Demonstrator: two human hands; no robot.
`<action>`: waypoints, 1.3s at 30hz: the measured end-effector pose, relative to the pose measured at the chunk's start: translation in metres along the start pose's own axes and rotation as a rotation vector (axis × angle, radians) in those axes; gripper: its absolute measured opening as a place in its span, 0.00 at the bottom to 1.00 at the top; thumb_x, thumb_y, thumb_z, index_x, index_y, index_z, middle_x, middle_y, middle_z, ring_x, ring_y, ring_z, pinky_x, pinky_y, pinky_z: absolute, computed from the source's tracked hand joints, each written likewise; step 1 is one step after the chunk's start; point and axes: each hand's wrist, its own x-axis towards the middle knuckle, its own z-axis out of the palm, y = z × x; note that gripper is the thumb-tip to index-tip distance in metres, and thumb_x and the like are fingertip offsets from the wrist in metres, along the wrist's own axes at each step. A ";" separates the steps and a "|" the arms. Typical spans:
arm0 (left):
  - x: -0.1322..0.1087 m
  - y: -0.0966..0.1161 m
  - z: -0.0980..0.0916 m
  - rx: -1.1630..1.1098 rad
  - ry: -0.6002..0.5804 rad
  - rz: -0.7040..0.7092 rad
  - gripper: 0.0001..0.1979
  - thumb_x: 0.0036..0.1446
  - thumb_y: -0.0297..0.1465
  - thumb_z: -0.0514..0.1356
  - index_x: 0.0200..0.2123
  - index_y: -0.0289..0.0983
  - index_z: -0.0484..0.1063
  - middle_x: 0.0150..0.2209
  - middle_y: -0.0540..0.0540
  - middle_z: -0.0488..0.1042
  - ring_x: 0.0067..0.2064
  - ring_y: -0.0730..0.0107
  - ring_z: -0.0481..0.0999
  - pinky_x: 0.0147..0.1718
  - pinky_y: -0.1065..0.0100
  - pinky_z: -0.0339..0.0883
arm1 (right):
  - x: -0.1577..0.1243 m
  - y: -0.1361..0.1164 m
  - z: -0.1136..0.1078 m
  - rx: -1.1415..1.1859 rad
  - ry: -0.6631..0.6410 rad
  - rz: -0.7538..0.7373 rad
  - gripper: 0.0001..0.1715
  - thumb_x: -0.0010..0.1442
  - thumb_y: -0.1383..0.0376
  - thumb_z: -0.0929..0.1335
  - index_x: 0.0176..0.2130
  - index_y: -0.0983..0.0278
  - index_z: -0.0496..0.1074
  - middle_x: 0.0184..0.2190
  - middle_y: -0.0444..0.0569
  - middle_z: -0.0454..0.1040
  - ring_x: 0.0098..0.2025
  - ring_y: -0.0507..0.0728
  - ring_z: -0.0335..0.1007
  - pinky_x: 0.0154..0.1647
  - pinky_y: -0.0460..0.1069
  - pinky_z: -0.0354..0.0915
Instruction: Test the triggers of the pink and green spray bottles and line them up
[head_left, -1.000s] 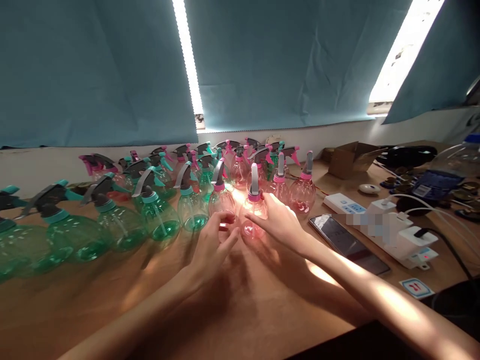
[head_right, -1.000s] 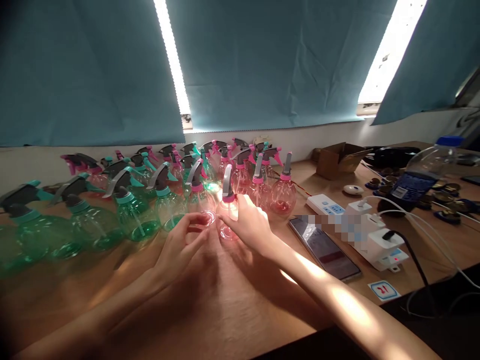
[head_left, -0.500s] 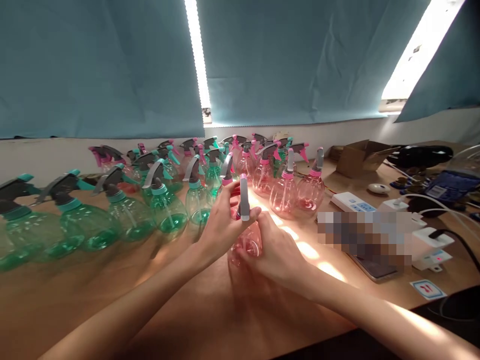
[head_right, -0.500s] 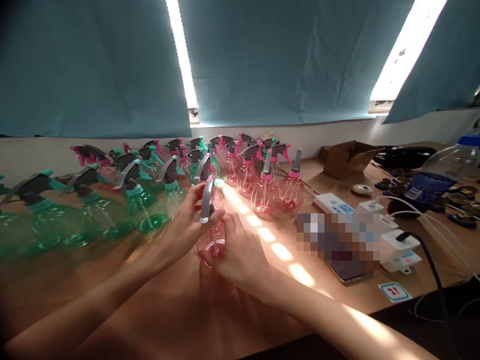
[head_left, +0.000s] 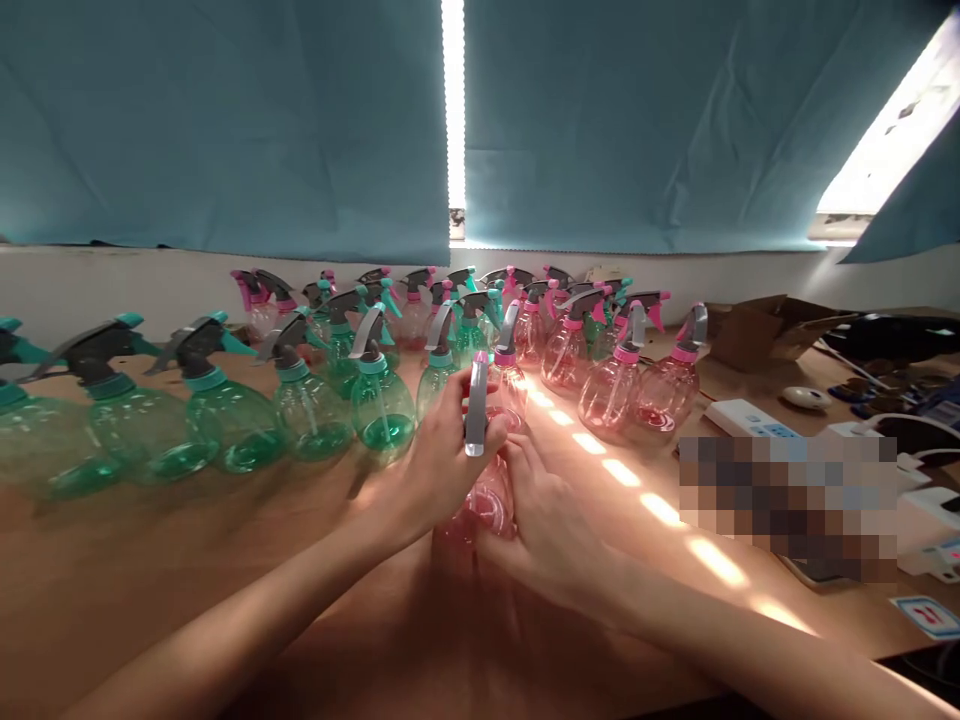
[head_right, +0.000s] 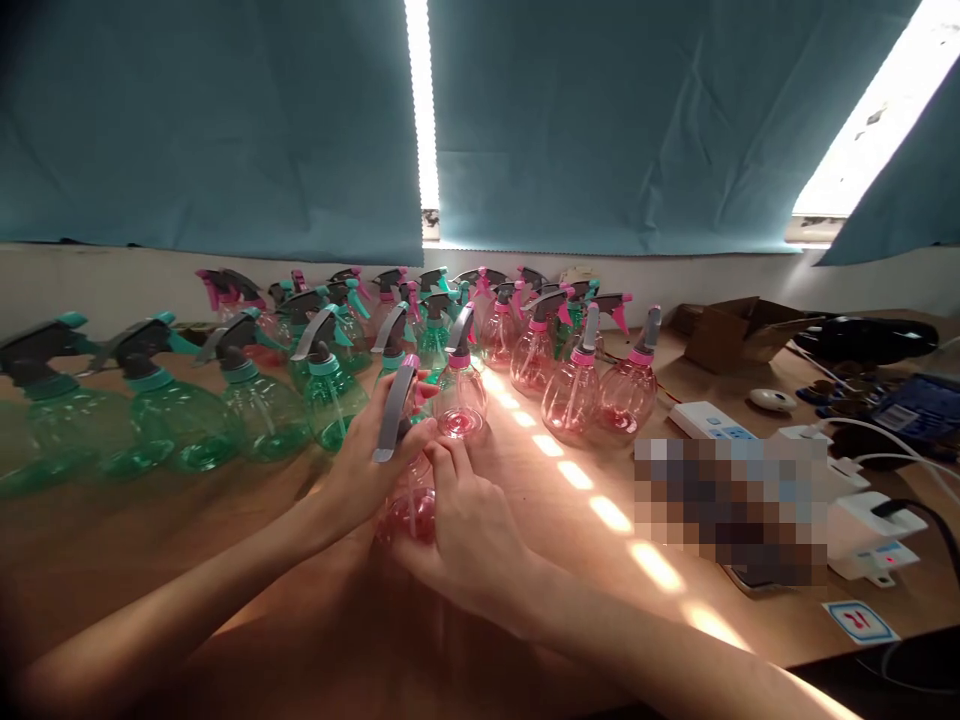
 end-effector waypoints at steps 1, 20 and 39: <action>0.000 -0.001 -0.003 -0.004 0.003 0.015 0.19 0.59 0.32 0.57 0.54 0.39 0.61 0.49 0.43 0.73 0.44 0.63 0.75 0.44 0.59 0.68 | 0.000 0.000 0.000 0.008 -0.030 -0.008 0.36 0.57 0.61 0.67 0.61 0.65 0.53 0.57 0.63 0.66 0.58 0.71 0.66 0.49 0.64 0.70; -0.004 -0.009 -0.018 -0.075 -0.045 0.009 0.07 0.53 0.29 0.55 0.38 0.38 0.66 0.32 0.50 0.68 0.33 0.69 0.69 0.40 0.62 0.69 | 0.000 0.075 -0.025 -0.177 -0.292 -0.169 0.16 0.65 0.56 0.67 0.50 0.58 0.74 0.54 0.54 0.74 0.54 0.64 0.72 0.51 0.61 0.70; -0.002 0.000 -0.028 -0.014 -0.123 0.161 0.03 0.50 0.26 0.52 0.28 0.37 0.65 0.27 0.50 0.68 0.27 0.72 0.63 0.25 0.67 0.56 | -0.005 0.072 -0.026 -0.215 -0.434 -0.102 0.32 0.67 0.46 0.61 0.60 0.63 0.68 0.62 0.54 0.67 0.63 0.65 0.62 0.63 0.62 0.61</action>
